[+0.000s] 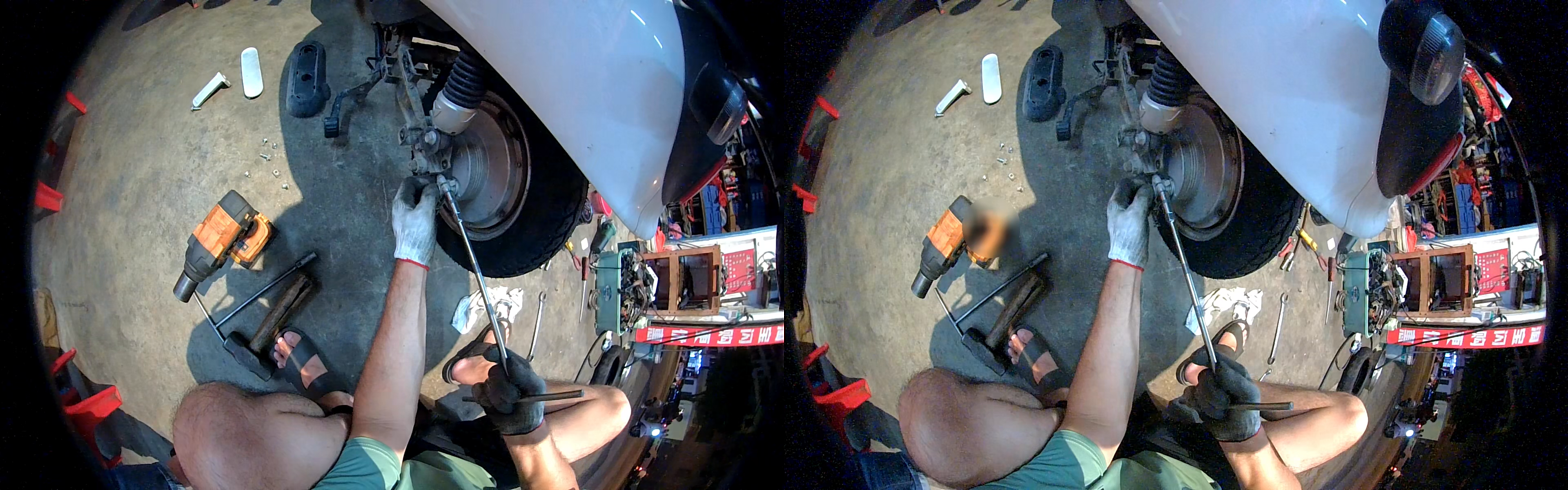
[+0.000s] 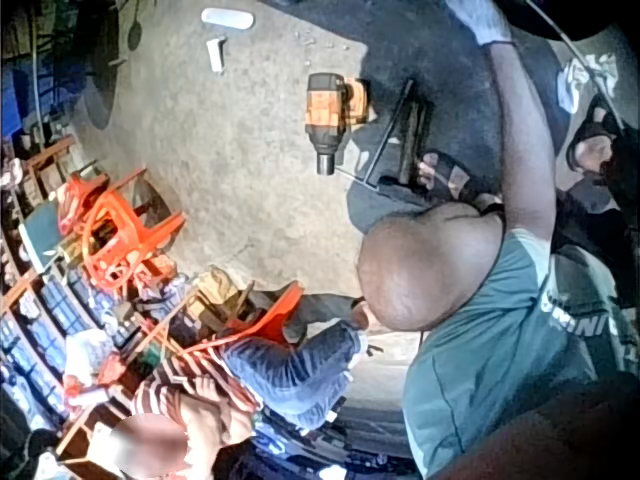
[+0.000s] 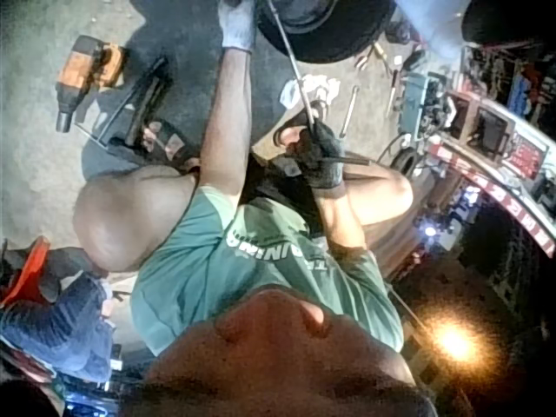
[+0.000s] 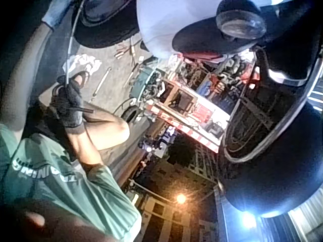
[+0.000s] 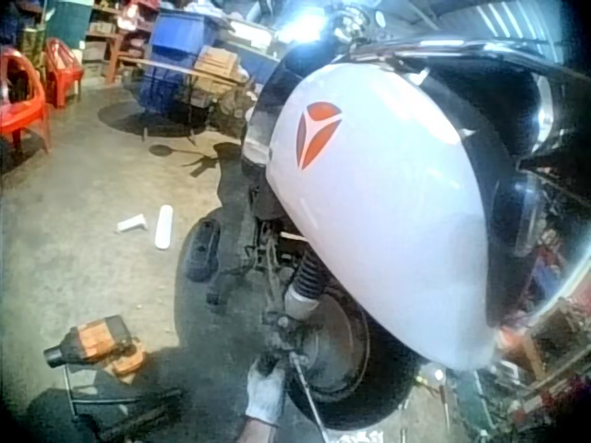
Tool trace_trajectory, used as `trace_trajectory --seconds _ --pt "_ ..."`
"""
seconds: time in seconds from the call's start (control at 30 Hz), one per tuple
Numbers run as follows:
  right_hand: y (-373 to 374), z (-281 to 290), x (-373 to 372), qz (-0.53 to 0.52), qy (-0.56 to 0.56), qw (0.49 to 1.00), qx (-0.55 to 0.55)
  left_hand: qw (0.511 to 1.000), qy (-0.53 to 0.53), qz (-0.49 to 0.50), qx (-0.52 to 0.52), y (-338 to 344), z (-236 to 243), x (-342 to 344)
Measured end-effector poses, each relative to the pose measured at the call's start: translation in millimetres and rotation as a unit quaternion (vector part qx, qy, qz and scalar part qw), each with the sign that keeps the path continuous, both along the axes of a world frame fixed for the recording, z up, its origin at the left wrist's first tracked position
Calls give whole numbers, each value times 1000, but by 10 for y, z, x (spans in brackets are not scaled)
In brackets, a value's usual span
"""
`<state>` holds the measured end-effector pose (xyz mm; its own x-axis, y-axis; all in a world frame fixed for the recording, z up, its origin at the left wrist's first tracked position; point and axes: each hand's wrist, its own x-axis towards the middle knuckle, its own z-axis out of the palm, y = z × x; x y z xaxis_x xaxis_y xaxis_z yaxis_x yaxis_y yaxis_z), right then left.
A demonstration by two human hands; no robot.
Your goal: The person loosens a bolt on the rear wheel hub using an impact driver, uses a wrench to detach a cable assembly, and then reassembles the brake components by hand and with a wrench.
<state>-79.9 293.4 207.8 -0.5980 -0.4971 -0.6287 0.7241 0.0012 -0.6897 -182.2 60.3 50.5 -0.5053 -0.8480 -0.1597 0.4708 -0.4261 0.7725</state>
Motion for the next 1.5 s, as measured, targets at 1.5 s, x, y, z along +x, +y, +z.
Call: trace_trajectory --seconds 1.5 --pt "115 20 -97 125 145 972 138 990 121 27 61 115 32 -76"
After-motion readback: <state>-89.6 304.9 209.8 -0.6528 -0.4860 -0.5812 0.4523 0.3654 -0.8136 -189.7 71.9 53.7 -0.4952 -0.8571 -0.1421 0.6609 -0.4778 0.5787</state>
